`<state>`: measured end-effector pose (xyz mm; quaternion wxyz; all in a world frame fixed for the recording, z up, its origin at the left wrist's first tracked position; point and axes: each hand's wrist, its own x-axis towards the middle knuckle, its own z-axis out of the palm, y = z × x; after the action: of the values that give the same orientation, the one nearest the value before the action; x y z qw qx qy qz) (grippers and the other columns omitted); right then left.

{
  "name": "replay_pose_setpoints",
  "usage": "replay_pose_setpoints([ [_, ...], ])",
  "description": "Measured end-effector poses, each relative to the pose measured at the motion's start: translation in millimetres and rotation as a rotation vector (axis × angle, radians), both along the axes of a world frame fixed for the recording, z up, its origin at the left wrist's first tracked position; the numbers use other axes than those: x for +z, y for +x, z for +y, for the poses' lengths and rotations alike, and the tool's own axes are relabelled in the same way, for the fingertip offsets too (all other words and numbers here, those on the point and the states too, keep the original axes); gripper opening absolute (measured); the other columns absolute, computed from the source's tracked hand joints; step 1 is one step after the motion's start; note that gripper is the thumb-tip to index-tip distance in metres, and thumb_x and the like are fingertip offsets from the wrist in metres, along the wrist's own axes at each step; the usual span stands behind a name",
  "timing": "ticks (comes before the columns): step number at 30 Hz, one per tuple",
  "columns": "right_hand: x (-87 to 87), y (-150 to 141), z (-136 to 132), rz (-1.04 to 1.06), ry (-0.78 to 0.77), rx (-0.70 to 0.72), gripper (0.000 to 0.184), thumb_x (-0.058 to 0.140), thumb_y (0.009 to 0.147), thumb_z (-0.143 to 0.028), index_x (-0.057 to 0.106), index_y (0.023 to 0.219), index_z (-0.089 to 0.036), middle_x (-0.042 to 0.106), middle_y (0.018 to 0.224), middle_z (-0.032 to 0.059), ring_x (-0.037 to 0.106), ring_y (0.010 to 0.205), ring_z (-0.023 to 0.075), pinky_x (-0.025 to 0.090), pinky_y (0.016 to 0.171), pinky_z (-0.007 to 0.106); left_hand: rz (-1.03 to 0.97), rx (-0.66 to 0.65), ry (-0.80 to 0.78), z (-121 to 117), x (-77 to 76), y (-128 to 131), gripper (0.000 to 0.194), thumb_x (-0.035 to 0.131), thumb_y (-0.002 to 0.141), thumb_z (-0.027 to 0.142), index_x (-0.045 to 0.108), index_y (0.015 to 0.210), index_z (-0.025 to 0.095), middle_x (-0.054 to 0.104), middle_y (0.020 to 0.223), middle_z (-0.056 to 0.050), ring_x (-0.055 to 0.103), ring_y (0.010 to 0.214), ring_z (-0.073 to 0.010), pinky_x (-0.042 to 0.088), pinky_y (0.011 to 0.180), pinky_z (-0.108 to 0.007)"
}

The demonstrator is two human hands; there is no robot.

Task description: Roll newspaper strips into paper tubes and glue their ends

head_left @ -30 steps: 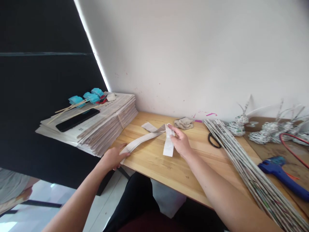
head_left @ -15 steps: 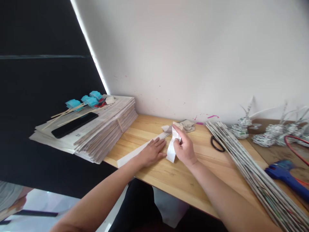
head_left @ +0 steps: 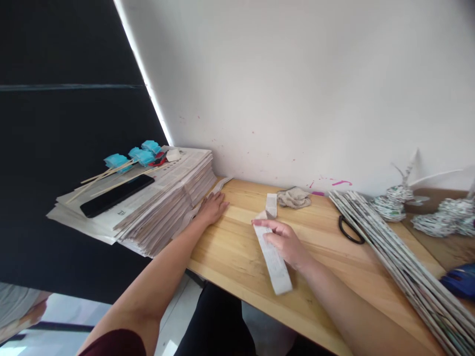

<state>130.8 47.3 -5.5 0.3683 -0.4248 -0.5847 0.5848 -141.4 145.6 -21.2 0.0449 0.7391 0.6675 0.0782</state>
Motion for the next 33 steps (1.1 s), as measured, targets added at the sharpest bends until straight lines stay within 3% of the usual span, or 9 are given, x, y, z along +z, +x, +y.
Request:
replay_pose_setpoints([
  [3, 3.7, 0, -2, 0.071, -0.203, 0.209, 0.033, 0.065, 0.076, -0.027, 0.074, 0.106, -0.018, 0.069, 0.083, 0.004, 0.053, 0.063, 0.0122, 0.041, 0.06, 0.026, 0.004, 0.08, -0.002, -10, -1.8, 12, 0.065, 0.024, 0.095, 0.054, 0.036, 0.148, 0.018, 0.027, 0.158, -0.016, 0.02, 0.145, -0.0399, 0.018, 0.112, -0.06],
  [6, 7.0, 1, -3, 0.106, -0.27, 0.329, 0.031, 0.07, 0.077, -0.033, 0.075, 0.103, -0.018, 0.069, 0.087, 0.0043, 0.056, 0.07, 0.0127, 0.042, 0.065, 0.026, -0.008, 0.126, -0.05, -17, -1.1, 22, 0.072, 0.025, 0.093, 0.062, 0.031, 0.15, 0.018, 0.021, 0.159, -0.018, 0.015, 0.146, -0.0408, 0.015, 0.111, -0.063],
  [9, 9.1, 2, -5, 0.129, -0.298, 0.365, 0.033, 0.072, 0.077, -0.034, 0.074, 0.106, -0.018, 0.068, 0.09, 0.0041, 0.058, 0.073, 0.012, 0.044, 0.07, 0.026, -0.04, 0.092, -0.035, -17, 0.7, 17, 0.067, 0.026, 0.094, 0.057, 0.033, 0.149, 0.019, 0.025, 0.159, -0.016, 0.017, 0.146, -0.0368, 0.016, 0.112, -0.061],
  [16, 12.7, 1, -9, 0.207, -0.449, 0.369, 0.047, 0.076, 0.074, -0.034, 0.067, 0.117, -0.017, 0.063, 0.082, 0.0029, 0.07, 0.074, 0.0189, 0.053, 0.073, 0.034, -0.112, 0.093, 0.087, -20, 12.0, -2, 0.047, 0.033, 0.097, 0.041, 0.054, 0.133, 0.019, 0.05, 0.145, -0.012, 0.037, 0.138, -0.0309, 0.025, 0.112, -0.049],
  [21, 13.3, 5, -6, 0.28, -0.423, 0.39, 0.055, 0.069, 0.082, -0.033, 0.056, 0.133, -0.018, 0.069, 0.087, 0.0073, 0.071, 0.087, 0.0217, 0.052, 0.076, 0.031, -0.248, 0.116, 0.097, -36, 21.2, 25, 0.05, 0.032, 0.096, 0.05, 0.061, 0.122, 0.018, 0.071, 0.109, -0.013, 0.063, 0.107, -0.0252, 0.044, 0.092, -0.033],
  [24, 13.3, 8, -5, 0.345, -0.407, 0.456, 0.056, 0.068, 0.082, -0.036, 0.056, 0.134, -0.017, 0.071, 0.091, 0.0093, 0.071, 0.091, 0.0226, 0.053, 0.075, 0.031, -0.367, 0.16, 0.058, -37, 21.7, 49, 0.067, 0.053, 0.084, 0.06, 0.052, 0.132, 0.012, 0.071, 0.105, -0.014, 0.066, 0.1, -0.0262, 0.046, 0.086, -0.032],
  [27, 13.0, 12, -5, 0.307, -0.442, 0.641, 0.05, 0.07, 0.081, -0.038, 0.063, 0.125, -0.015, 0.071, 0.096, 0.0098, 0.071, 0.09, 0.0211, 0.055, 0.074, 0.029, -0.323, 0.149, 0.038, -34, 21.0, 72, 0.089, 0.076, 0.067, 0.05, 0.044, 0.138, 0.008, 0.066, 0.117, -0.018, 0.061, 0.111, -0.0296, 0.044, 0.092, -0.033],
  [30, 11.9, 16, -6, 0.205, -0.493, 0.844, 0.047, 0.07, 0.082, -0.041, 0.066, 0.119, -0.012, 0.072, 0.099, 0.0121, 0.071, 0.093, 0.0218, 0.056, 0.075, 0.029, -0.343, 0.106, -0.021, -34, 21.1, 88, 0.086, 0.077, 0.069, 0.037, 0.041, 0.142, 0.009, 0.067, 0.118, -0.017, 0.061, 0.113, -0.029, 0.044, 0.093, -0.033],
  [33, 8.9, 18, -1, 0.172, -0.498, 0.821, 0.038, 0.071, 0.081, -0.043, 0.069, 0.101, -0.01, 0.072, 0.095, 0.013, 0.072, 0.089, 0.023, 0.057, 0.07, 0.027, -0.406, 0.092, -0.046, -37, 19.8, 95, 0.075, 0.075, 0.071, 0.029, 0.047, 0.138, 0.012, 0.07, 0.109, -0.014, 0.064, 0.107, -0.0275, 0.046, 0.089, -0.033],
])
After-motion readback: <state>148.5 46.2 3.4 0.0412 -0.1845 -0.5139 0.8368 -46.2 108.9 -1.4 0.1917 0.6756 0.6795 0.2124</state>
